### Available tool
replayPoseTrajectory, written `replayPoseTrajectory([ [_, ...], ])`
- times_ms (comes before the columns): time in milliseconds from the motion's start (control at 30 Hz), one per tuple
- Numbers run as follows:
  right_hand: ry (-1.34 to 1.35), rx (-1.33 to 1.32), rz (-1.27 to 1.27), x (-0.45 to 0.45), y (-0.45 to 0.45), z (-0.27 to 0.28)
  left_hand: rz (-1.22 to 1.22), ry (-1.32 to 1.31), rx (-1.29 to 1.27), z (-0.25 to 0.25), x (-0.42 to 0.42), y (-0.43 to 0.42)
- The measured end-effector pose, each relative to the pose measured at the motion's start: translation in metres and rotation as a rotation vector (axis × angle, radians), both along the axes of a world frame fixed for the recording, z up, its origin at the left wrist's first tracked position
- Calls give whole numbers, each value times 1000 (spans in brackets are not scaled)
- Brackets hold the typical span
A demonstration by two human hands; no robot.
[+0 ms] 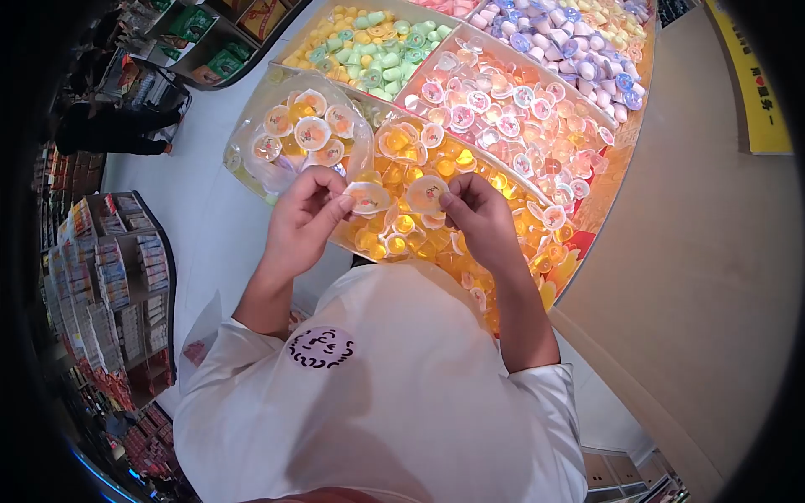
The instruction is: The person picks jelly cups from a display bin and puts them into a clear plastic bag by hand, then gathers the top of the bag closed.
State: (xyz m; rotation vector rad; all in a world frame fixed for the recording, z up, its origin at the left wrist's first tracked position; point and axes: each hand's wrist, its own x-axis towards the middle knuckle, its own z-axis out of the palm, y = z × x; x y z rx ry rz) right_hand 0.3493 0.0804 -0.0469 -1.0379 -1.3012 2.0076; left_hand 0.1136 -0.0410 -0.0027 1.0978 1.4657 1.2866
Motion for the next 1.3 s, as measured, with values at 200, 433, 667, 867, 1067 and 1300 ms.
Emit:
replayPoseTrajectory([
  [200,131,21,286,-91,4,35,325,542,22,49,-65,6],
  [433,14,27,353,-176,-1,38,270,1034,-184,54,-92,16],
  [667,-31,-91,307,-180,-14,17,347,1064,-259,33,-87,13],
  [867,135,-47,253,-161,-26,6,426,991,-163,27,-81,5],
  [1067,108,6,262,-134,-37,1,494,859,-53,29,-56,-5],
  [1300,12,49,342,-67,-35,-13,125,599,138,28,-7,-1],
])
